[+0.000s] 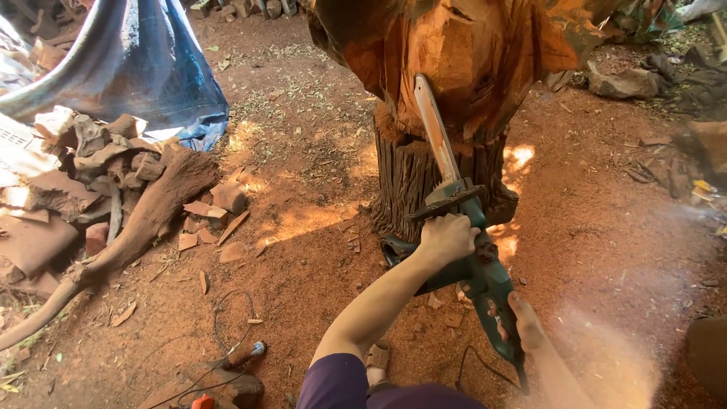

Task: Carving a large wooden sculpture using an electric chainsaw.

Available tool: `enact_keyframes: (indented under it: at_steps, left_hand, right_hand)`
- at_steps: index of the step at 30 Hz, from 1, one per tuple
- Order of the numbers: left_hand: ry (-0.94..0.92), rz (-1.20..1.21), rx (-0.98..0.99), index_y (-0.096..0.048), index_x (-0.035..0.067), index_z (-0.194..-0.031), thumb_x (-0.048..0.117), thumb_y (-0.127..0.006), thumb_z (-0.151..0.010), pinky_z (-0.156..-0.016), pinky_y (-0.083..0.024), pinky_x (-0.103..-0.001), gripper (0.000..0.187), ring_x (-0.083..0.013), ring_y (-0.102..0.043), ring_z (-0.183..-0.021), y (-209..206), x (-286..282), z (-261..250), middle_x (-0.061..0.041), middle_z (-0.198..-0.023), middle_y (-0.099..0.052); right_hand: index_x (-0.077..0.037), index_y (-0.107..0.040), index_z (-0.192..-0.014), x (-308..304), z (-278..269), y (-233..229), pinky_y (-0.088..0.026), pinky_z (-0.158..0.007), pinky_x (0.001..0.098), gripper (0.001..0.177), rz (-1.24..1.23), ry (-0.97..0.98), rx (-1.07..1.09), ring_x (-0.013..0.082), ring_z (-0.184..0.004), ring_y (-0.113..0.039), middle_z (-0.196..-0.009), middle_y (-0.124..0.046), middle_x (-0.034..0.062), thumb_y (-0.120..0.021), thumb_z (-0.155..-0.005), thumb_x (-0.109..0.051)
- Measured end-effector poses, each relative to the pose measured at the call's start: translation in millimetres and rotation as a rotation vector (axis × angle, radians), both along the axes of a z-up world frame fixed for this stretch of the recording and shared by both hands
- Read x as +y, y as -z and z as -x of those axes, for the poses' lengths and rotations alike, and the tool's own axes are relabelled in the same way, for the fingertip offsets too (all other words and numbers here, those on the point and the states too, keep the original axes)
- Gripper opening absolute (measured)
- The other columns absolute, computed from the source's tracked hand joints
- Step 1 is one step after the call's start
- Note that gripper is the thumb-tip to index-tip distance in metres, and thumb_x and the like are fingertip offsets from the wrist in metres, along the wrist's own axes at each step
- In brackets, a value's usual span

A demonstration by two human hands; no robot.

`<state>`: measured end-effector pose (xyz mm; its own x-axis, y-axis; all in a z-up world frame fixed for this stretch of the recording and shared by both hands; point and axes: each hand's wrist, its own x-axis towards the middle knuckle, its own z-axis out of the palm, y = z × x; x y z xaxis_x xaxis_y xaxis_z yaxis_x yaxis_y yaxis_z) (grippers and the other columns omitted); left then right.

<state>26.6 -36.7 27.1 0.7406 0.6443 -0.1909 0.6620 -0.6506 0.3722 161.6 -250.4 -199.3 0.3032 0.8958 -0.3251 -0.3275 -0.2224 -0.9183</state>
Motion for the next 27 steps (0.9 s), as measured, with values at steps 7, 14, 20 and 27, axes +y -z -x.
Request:
enact_keyframes:
  at_steps: [7,14,20,27]
  left_hand:
    - [-0.019,-0.046,0.014,-0.071,0.004,-0.097,0.041,-0.053,-0.102,-0.059,-0.055,-0.048,0.041,-0.0395,-0.072,-0.076,2.2,11.7,-6.3,-0.014,-0.086,-0.073]
    - [-0.052,0.051,0.018,-0.071,0.006,-0.09,0.035,-0.053,-0.105,-0.06,-0.057,-0.042,0.037,-0.0324,-0.069,-0.067,13.5,3.2,10.0,-0.01,-0.078,-0.07]
    - [-0.106,0.247,0.025,-0.07,0.001,-0.092,0.039,-0.058,-0.102,-0.061,-0.059,-0.045,0.04,-0.0344,-0.07,-0.069,46.9,-26.5,43.7,-0.012,-0.076,-0.069]
    - [-0.111,0.237,0.08,-0.068,0.003,-0.095,0.048,-0.062,-0.098,-0.077,-0.058,-0.051,0.045,-0.0381,-0.068,-0.088,35.5,-46.6,76.4,-0.014,-0.087,-0.068]
  right_hand:
    - [0.003,-0.065,-0.096,14.0,-3.5,-7.9,-0.034,-0.034,0.0354,0.067,-0.011,-0.017,-0.014,0.0247,-0.033,-0.046,-0.088,-0.074,0.0222,-0.043,-0.099,-0.061]
    - [0.007,-0.073,-0.082,0.9,16.3,-2.1,-0.031,-0.034,0.0328,0.077,0.133,0.027,-0.076,0.0239,-0.029,-0.044,-0.041,-0.052,0.0171,-0.039,-0.101,-0.06]
    - [0.012,-0.077,-0.102,-36.3,53.5,87.1,-0.032,-0.039,0.0375,0.059,0.275,0.124,0.016,0.026,-0.032,-0.043,-0.041,-0.051,0.0187,-0.05,-0.102,-0.041]
    - [0.007,-0.071,-0.131,-33.5,123.8,88.0,-0.034,-0.061,0.0374,0.053,0.468,0.098,0.199,0.0303,-0.048,-0.048,-0.05,-0.049,0.0196,-0.079,-0.086,-0.019]
